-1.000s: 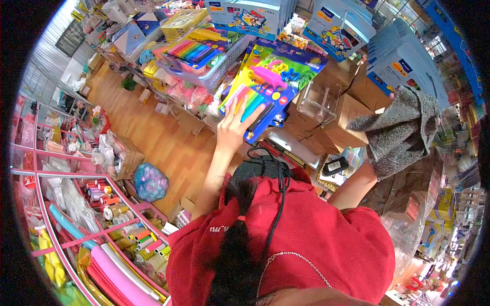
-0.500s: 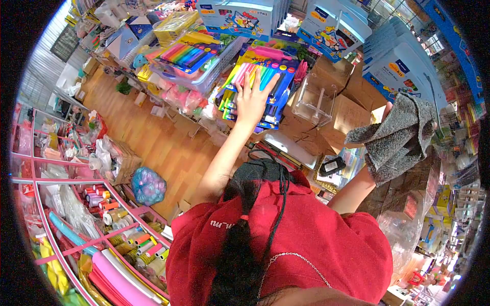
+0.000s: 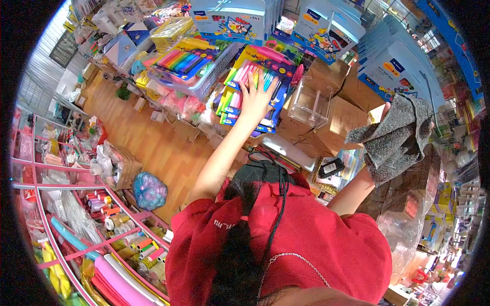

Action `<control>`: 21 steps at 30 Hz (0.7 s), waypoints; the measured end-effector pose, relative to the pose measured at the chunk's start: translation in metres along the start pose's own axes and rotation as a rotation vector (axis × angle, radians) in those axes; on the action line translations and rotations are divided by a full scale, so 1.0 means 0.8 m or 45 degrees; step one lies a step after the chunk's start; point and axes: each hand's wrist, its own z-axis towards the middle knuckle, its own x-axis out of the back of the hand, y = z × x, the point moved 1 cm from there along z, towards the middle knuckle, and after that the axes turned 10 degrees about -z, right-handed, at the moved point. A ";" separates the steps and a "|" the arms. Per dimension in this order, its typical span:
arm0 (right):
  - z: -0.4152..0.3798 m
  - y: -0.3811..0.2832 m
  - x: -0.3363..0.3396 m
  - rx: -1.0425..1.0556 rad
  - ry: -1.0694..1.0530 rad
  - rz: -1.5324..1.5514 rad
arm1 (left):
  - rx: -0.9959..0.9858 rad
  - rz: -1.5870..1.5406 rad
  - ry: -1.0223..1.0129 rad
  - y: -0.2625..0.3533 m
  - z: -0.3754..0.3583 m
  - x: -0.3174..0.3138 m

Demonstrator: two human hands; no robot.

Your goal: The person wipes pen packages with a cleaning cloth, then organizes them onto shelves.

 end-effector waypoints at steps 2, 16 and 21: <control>0.000 0.002 -0.001 -0.028 -0.015 0.041 | -0.025 -0.019 -0.010 -0.002 0.002 0.000; -0.003 -0.016 -0.028 -0.240 -0.365 0.043 | -0.107 -0.034 -0.096 -0.005 0.059 0.001; -0.020 -0.028 -0.010 -0.047 -0.101 0.174 | -0.095 -0.022 -0.123 -0.001 0.063 0.000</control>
